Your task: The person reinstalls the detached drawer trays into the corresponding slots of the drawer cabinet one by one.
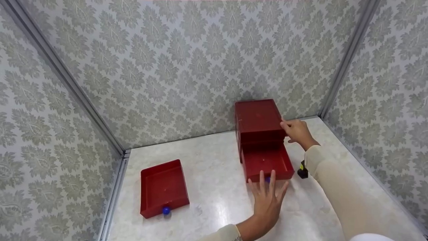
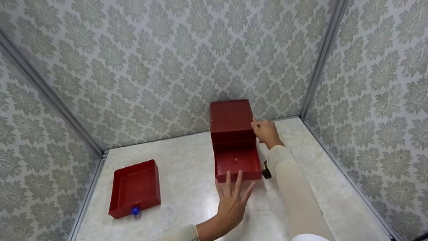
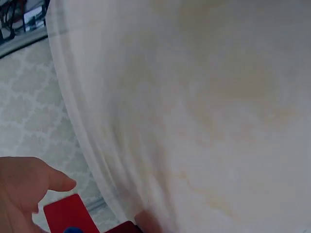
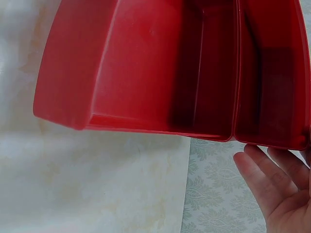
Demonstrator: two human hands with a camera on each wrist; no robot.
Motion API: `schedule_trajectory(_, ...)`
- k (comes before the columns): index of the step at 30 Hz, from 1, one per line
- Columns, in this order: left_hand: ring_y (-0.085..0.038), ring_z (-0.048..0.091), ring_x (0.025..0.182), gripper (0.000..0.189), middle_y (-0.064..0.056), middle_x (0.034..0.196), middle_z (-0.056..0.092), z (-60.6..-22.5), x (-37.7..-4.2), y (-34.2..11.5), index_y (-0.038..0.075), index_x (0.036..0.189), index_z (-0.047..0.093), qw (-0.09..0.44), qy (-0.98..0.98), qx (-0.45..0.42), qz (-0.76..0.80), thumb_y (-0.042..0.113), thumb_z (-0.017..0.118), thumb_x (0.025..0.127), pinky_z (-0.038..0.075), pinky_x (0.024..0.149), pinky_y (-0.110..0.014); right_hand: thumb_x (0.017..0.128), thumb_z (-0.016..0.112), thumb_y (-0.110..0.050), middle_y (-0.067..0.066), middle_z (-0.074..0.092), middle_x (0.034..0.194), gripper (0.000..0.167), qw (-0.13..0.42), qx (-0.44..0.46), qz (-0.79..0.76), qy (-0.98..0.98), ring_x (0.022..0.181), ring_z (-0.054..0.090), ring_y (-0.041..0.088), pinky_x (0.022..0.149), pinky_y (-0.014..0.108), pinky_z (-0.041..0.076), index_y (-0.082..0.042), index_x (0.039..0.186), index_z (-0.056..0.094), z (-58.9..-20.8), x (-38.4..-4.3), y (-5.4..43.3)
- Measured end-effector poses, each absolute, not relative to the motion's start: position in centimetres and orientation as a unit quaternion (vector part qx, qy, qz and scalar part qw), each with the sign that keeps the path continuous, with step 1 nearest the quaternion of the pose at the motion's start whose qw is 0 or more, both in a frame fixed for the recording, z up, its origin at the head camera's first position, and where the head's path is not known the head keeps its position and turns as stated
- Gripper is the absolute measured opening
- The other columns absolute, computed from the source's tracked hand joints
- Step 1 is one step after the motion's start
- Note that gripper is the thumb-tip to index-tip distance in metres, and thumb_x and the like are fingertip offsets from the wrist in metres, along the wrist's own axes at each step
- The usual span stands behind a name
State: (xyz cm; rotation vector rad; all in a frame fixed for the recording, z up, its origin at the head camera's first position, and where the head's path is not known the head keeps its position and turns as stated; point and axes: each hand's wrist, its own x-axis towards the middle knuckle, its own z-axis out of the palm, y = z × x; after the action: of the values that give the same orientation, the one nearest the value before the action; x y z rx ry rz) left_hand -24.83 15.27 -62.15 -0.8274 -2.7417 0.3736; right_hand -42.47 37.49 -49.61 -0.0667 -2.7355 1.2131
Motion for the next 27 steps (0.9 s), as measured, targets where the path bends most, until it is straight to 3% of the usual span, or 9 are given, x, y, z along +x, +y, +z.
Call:
schedule_trajectory(4, -0.052, 0.013, 0.154, 0.082, -0.015, 0.172, -0.005, -64.0, -23.2, 14.3, 0.056, 0.158, 0.008, 0.096, -0.934, -0.293, 0.178, 0.051, 0.061, 0.096, 0.024, 0.109, -0.080, 0.107, 0.052, -0.039, 0.014, 0.064, 0.075, 0.041, 0.074, -0.018, 0.397, -0.915, 0.070, 0.069, 0.022, 0.060, 0.041, 0.063, -0.014, 0.136, 0.067, -49.3, -42.5, 37.5)
schedule_trajectory(6, -0.050, 0.012, 0.155, 0.079, -0.014, 0.173, -0.006, -64.6, -23.2, 14.1, 0.057, 0.158, 0.007, 0.092, -0.930, -0.297, 0.194, 0.052, 0.058, 0.098, 0.023, 0.109, -0.081, 0.107, 0.051, -0.039, 0.016, 0.062, 0.073, 0.043, 0.069, -0.020, 0.399, -0.914, 0.071, 0.071, 0.025, 0.061, 0.041, 0.063, -0.016, 0.141, 0.063, -49.1, -42.4, 37.5)
schedule_trajectory(11, -0.052, 0.006, 0.155, 0.088, -0.010, 0.172, -0.016, -64.7, -24.5, 14.5, 0.058, 0.157, 0.000, 0.073, -0.928, -0.298, 0.212, 0.053, 0.063, 0.096, 0.023, 0.109, -0.082, 0.107, 0.051, -0.039, 0.019, 0.064, 0.078, 0.044, 0.074, -0.020, 0.398, -0.914, 0.081, 0.073, 0.033, 0.064, 0.045, 0.063, -0.015, 0.142, 0.061, -49.0, -42.3, 37.4)
schedule_trajectory(14, -0.052, 0.007, 0.155, 0.091, -0.010, 0.172, -0.016, -64.6, -25.3, 15.0, 0.058, 0.157, -0.001, 0.061, -0.933, -0.289, 0.205, 0.054, 0.065, 0.094, 0.024, 0.109, -0.081, 0.107, 0.052, -0.038, 0.013, 0.060, 0.069, 0.042, 0.079, -0.025, 0.395, -0.915, 0.077, 0.072, 0.032, 0.062, 0.044, 0.063, -0.013, 0.137, 0.066, -49.1, -42.4, 37.3)
schedule_trajectory(20, -0.051, 0.010, 0.156, 0.089, -0.011, 0.172, -0.015, -64.6, -27.5, 15.9, 0.057, 0.158, 0.005, 0.059, -0.945, -0.263, 0.187, 0.054, 0.067, 0.093, 0.023, 0.110, -0.081, 0.107, 0.051, -0.039, 0.025, 0.067, 0.096, 0.045, 0.069, -0.032, 0.388, -0.918, 0.084, 0.073, 0.035, 0.061, 0.039, 0.063, -0.015, 0.144, 0.059, -49.3, -42.4, 37.1)
schedule_trajectory(27, -0.052, 0.010, 0.155, 0.078, -0.010, 0.173, -0.010, -64.1, -30.7, 16.4, 0.054, 0.159, 0.012, 0.069, -0.954, -0.238, 0.171, 0.050, 0.061, 0.098, 0.024, 0.111, -0.080, 0.107, 0.051, -0.038, 0.030, 0.067, 0.109, 0.045, 0.067, -0.031, 0.384, -0.920, 0.084, 0.074, 0.037, 0.060, 0.039, 0.063, -0.012, 0.143, 0.059, -49.4, -42.5, 37.2)
